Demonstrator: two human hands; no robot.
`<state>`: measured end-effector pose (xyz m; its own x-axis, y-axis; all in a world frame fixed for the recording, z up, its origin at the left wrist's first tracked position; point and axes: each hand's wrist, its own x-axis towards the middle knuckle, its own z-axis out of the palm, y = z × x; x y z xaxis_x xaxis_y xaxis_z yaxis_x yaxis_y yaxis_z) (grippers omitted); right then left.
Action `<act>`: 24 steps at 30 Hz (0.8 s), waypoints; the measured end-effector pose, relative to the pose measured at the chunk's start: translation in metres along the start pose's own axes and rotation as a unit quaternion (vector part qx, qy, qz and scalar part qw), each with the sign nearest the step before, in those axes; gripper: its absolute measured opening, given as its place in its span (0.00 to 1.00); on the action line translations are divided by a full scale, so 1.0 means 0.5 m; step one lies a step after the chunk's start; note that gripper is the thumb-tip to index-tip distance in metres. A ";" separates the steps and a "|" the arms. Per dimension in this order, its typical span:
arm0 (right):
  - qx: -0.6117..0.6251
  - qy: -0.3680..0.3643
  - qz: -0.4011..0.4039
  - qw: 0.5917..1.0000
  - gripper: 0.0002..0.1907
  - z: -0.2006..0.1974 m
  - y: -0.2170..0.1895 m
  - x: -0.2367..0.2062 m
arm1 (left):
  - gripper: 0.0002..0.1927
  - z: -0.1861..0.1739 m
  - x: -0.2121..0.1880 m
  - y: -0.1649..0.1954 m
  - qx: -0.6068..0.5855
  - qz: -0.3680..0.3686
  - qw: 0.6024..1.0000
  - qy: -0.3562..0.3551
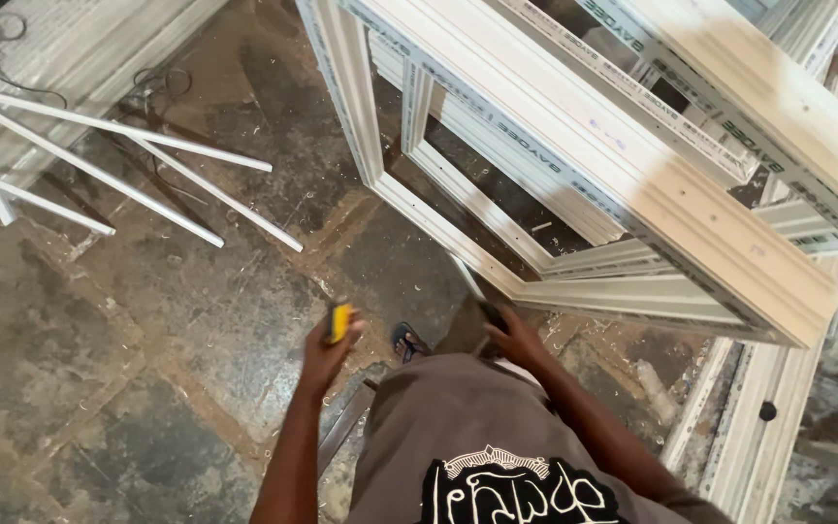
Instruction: The person uses a chisel and a rubber mallet to tap along the edge of a white window frame, likely to seat or align internal components. The person then lifts and repositions the frame to continue the tapping process on another section.
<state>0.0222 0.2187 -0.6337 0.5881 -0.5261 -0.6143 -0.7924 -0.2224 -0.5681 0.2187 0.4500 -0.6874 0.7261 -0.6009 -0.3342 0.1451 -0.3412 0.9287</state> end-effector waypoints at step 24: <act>0.565 0.437 0.140 0.685 0.24 -0.235 0.391 -0.083 | 0.24 -0.076 0.044 -0.019 0.462 -0.353 0.812 0.055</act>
<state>-0.1764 0.1006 -0.6548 -0.2754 -0.8190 -0.5034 0.0679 0.5058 -0.8600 0.2590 0.4675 -0.6974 0.7441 0.0309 -0.6673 0.0221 -0.9995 -0.0216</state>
